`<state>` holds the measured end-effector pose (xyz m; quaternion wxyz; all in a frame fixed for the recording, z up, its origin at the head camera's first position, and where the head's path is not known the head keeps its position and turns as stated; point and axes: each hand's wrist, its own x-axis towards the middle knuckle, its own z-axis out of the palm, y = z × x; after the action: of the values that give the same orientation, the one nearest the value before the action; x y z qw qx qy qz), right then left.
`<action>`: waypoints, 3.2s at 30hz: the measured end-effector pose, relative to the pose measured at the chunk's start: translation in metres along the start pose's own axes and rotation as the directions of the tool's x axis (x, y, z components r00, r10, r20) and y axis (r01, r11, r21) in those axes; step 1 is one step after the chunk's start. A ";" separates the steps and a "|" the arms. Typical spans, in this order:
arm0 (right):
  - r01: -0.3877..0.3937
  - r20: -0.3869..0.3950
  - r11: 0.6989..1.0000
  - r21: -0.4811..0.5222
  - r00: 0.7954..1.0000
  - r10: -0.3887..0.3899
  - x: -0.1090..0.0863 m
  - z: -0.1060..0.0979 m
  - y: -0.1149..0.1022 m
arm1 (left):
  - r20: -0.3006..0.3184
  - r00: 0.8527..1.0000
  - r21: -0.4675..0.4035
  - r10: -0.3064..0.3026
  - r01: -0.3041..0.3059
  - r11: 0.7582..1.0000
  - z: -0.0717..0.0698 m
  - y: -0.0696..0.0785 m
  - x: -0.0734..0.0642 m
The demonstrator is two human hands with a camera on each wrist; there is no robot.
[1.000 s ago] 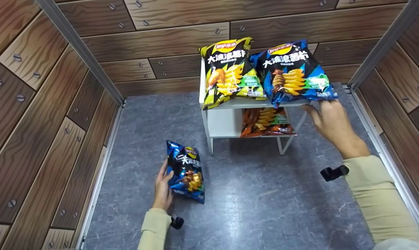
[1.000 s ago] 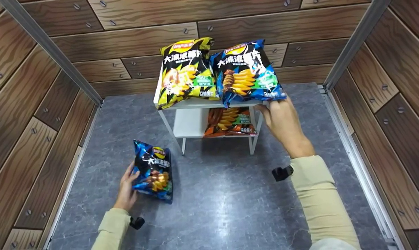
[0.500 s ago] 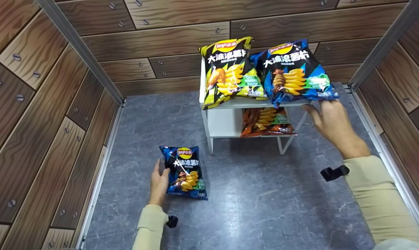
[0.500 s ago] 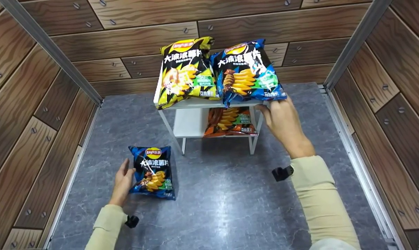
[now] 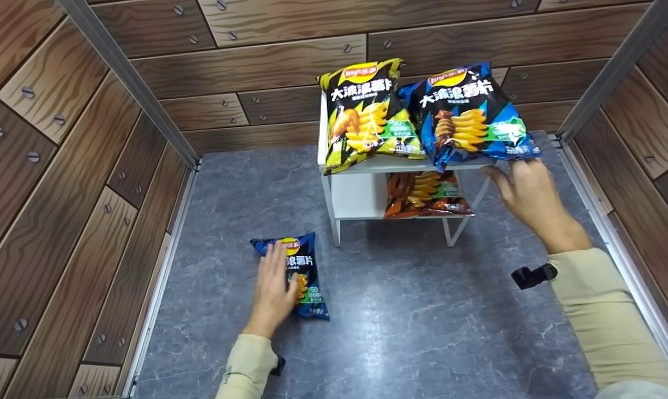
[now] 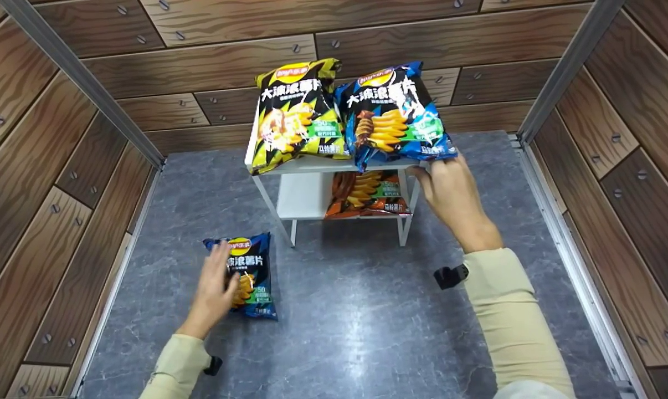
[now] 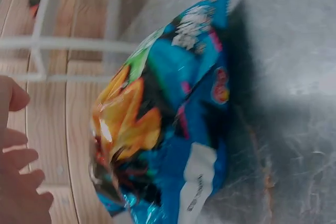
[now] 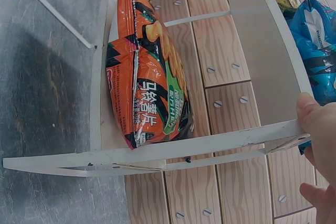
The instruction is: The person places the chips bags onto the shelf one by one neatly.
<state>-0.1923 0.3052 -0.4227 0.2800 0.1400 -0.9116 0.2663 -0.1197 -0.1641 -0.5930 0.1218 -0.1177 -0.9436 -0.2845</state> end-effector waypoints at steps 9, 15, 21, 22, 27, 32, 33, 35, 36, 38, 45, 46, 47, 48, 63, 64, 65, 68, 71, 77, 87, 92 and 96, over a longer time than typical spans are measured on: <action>-0.008 -0.002 1.000 -0.002 1.000 0.008 -0.001 0.000 0.000 | 0.159 0.987 0.077 0.036 -0.049 0.996 0.024 -0.007 -0.015; -0.001 -0.003 1.000 0.006 1.000 0.001 -0.001 0.002 0.000 | 0.230 0.973 0.154 0.006 -0.042 0.987 0.033 -0.021 -0.028; -0.002 -0.008 1.000 0.012 1.000 0.002 -0.001 0.000 -0.001 | 0.282 0.959 0.183 0.007 -0.061 0.981 0.034 -0.027 -0.031; -0.002 -0.007 1.000 0.012 1.000 0.002 -0.001 0.000 -0.001 | 0.292 0.956 0.195 0.005 -0.065 0.979 0.034 -0.028 -0.031; -0.008 0.000 1.000 0.013 1.000 0.008 0.000 -0.001 -0.002 | 0.321 0.947 0.269 0.009 -0.100 0.958 0.034 -0.034 -0.033; -0.006 -0.004 1.000 0.009 1.000 0.006 0.000 0.000 -0.001 | 0.306 0.952 0.316 0.023 -0.125 0.941 0.036 -0.039 -0.036; -0.005 -0.004 1.000 0.009 1.000 0.005 -0.001 0.000 -0.001 | 0.299 0.954 0.322 0.023 -0.123 0.939 0.037 -0.040 -0.036; -0.005 -0.004 1.000 0.011 1.000 0.005 -0.001 0.000 -0.001 | 0.270 0.962 0.338 0.035 -0.128 0.932 0.039 -0.041 -0.038; -0.007 -0.003 1.000 0.014 1.000 0.007 -0.001 0.000 -0.001 | 0.253 0.967 0.349 0.042 -0.131 0.928 0.040 -0.042 -0.038; -0.010 -0.002 1.000 0.021 1.000 0.010 -0.001 -0.001 -0.002 | 0.217 0.974 0.373 0.059 -0.139 0.917 0.043 -0.043 -0.039; -0.001 -0.015 1.000 0.032 1.000 0.001 -0.002 -0.001 0.000 | 0.136 0.982 0.433 0.130 -0.177 0.884 0.047 -0.042 -0.039; 0.000 -0.014 1.000 0.030 1.000 0.000 -0.002 -0.001 0.000 | 0.130 0.982 0.434 0.137 -0.180 0.883 0.047 -0.042 -0.039; 0.000 -0.013 1.000 0.028 1.000 0.000 -0.002 0.000 0.000 | 0.123 0.982 0.432 0.143 -0.183 0.883 0.046 -0.041 -0.039; 0.001 -0.012 1.000 0.026 1.000 -0.001 -0.001 0.000 0.000 | 0.114 0.982 0.430 0.150 -0.185 0.884 0.046 -0.041 -0.038; -0.002 -0.013 1.000 0.004 1.000 0.002 -0.001 0.002 0.000 | 0.045 0.973 0.374 0.225 -0.226 0.900 0.032 -0.043 -0.029; -0.004 -0.012 1.000 0.005 1.000 0.004 -0.002 0.002 0.000 | 0.041 0.973 0.371 0.227 -0.226 0.901 0.031 -0.042 -0.029; -0.006 -0.011 1.000 0.004 1.000 0.006 -0.002 0.002 0.000 | 0.038 0.973 0.369 0.228 -0.225 0.902 0.030 -0.041 -0.028; -0.008 -0.009 1.000 0.004 1.000 0.008 -0.002 0.002 -0.001 | 0.029 0.972 0.353 0.231 -0.227 0.908 0.027 -0.041 -0.026; -0.011 -0.006 1.000 0.008 1.000 0.011 -0.001 0.002 0.000 | 0.014 0.971 0.328 0.237 -0.228 0.917 0.024 -0.040 -0.026; -0.017 -0.006 1.000 0.007 1.000 0.017 -0.001 0.001 -0.001 | -0.005 0.975 0.250 0.223 -0.215 0.944 0.017 -0.034 -0.024; -0.019 0.001 1.000 0.013 1.000 0.019 -0.001 0.001 0.000 | -0.054 0.972 0.133 0.230 -0.221 0.966 -0.002 -0.022 -0.027; -0.021 0.008 1.000 0.018 1.000 0.021 -0.001 0.000 -0.001 | -0.084 0.962 0.083 0.261 -0.255 0.963 -0.013 -0.018 -0.035; -0.026 0.005 0.999 0.027 1.000 0.025 0.000 0.000 -0.002 | -0.070 0.955 0.067 0.290 -0.285 0.956 -0.022 -0.014 -0.039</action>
<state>-0.1911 0.3038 -0.4220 0.2726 0.1327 -0.9103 0.2818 -0.0832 -0.1939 -0.5938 0.2022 -0.2390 -0.9185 -0.2417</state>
